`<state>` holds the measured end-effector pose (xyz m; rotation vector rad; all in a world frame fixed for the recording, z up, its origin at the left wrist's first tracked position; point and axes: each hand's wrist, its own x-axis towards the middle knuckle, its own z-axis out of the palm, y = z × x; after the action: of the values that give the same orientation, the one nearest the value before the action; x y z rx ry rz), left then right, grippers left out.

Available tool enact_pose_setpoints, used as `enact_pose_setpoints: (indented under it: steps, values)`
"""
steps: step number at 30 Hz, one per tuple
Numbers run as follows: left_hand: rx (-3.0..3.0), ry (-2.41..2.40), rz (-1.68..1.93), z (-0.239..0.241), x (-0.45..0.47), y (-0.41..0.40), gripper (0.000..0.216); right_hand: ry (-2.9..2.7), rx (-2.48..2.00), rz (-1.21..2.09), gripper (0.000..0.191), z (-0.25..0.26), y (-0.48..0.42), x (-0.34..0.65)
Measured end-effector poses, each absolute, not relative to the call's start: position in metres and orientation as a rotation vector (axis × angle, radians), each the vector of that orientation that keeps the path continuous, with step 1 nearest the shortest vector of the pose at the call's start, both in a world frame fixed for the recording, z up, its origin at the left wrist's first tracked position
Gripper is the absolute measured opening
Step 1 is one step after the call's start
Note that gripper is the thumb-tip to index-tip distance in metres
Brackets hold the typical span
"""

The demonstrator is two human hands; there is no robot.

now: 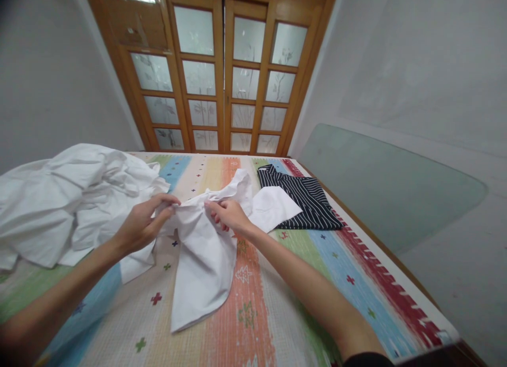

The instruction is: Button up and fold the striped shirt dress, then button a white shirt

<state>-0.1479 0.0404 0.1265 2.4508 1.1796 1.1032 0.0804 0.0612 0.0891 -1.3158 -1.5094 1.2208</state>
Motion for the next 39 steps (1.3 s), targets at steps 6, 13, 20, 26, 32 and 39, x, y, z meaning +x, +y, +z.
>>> enact_pose_setpoints:
  steps: [6,13,20,26,32,39]
  values:
    - [2.757,1.031,1.056,0.133,-0.145,0.031,0.015,-1.53,-1.245,1.285,0.022,0.085,0.07,0.072]
    - [2.853,1.009,0.964,0.126,-0.127,0.031,0.022,-1.602,-1.084,1.272,0.018,0.083,0.07,0.066]
    - [2.557,1.169,0.865,0.096,-0.113,0.056,0.022,-1.564,-0.989,1.175,0.022,0.08,0.066,0.072]
    - [2.403,1.19,1.121,0.088,-0.109,0.059,0.017,-1.447,-0.979,1.159,0.022,0.083,0.063,0.074]
    - [2.442,1.233,1.303,0.089,-0.103,0.051,0.014,-1.414,-0.979,1.162,0.026,0.086,0.061,0.074]
    - [2.215,1.226,0.984,0.094,-0.104,0.054,0.032,-1.344,-0.99,1.225,0.029,0.083,0.062,0.072]
